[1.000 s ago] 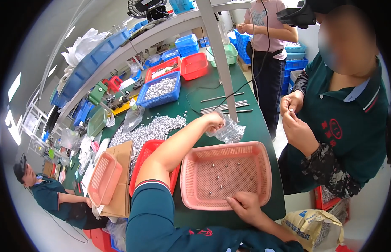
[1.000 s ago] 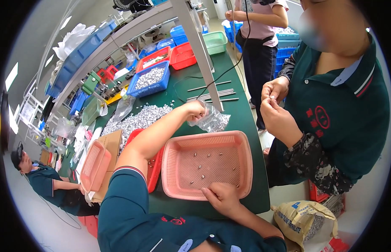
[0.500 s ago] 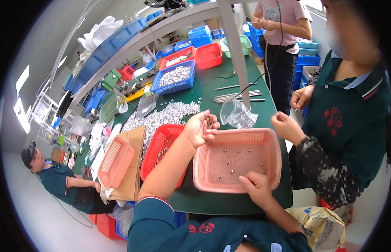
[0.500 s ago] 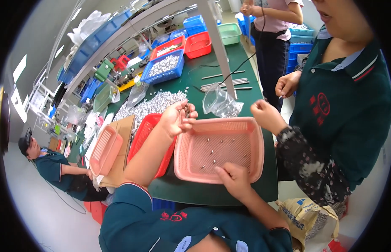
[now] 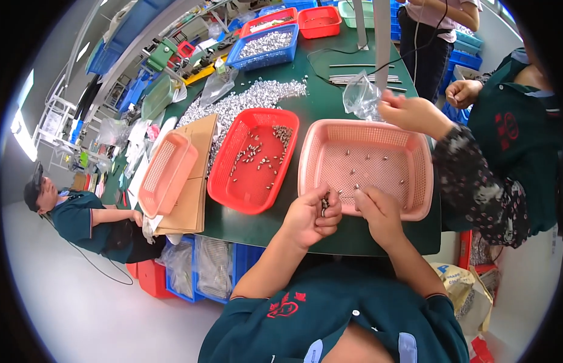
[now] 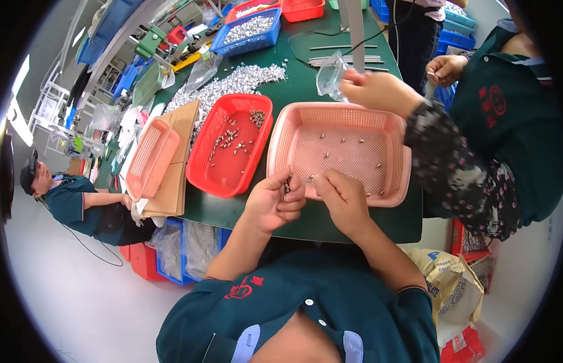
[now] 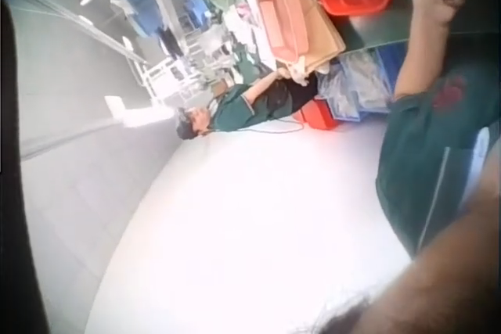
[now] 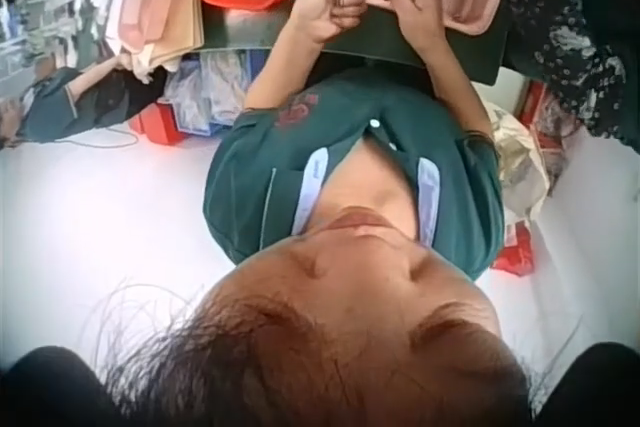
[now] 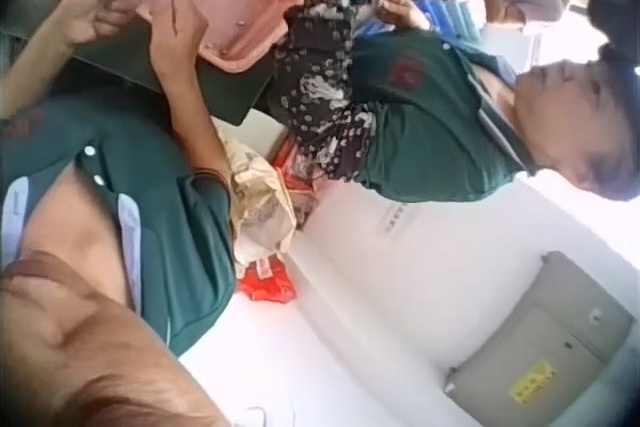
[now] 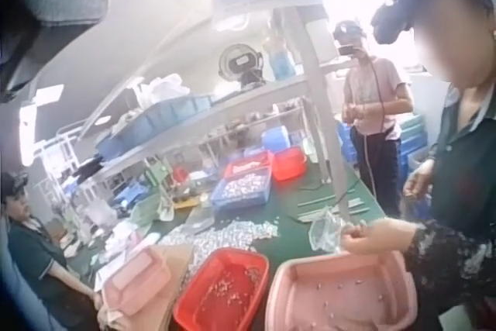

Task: Inspecting and sorting small metal electronic components into trays at a factory workbench.

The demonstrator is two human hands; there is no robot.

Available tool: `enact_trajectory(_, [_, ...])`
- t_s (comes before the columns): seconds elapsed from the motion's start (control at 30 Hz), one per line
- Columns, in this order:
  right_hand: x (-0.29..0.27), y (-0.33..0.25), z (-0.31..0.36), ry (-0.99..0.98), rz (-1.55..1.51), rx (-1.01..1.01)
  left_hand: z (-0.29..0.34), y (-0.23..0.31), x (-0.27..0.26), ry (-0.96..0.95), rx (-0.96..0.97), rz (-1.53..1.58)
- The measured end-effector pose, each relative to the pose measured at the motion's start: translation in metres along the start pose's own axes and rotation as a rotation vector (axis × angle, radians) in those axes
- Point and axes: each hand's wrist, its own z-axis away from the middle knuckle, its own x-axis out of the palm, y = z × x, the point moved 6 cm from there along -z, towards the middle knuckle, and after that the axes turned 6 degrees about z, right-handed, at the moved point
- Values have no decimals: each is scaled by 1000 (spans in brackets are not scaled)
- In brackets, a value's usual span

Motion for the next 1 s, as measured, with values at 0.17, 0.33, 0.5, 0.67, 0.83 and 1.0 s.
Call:
enact_trajectory(0.17, [15,-15,-4,-50,7,-49,9,-12,-2,-11,-34,-46])
enact_trajectory(0.33, [20,-15,-7,-64,84,-42,9,-8,-1,-4,-15,-84])
enact_trajectory(0.5, [19,-38,-6,58,432,-432,7,-6,0,40,16,-153])
enact_trajectory(0.67, [10,-33,-14,-32,223,-182,2,1,10,-75,9,-229])
enact_trajectory(0.83, [-1,-40,-12,80,315,-335,-5,8,18,78,37,-521])
enact_trajectory(1.0, [-9,-32,-19,4,233,-184,-16,4,14,-29,-56,-364])
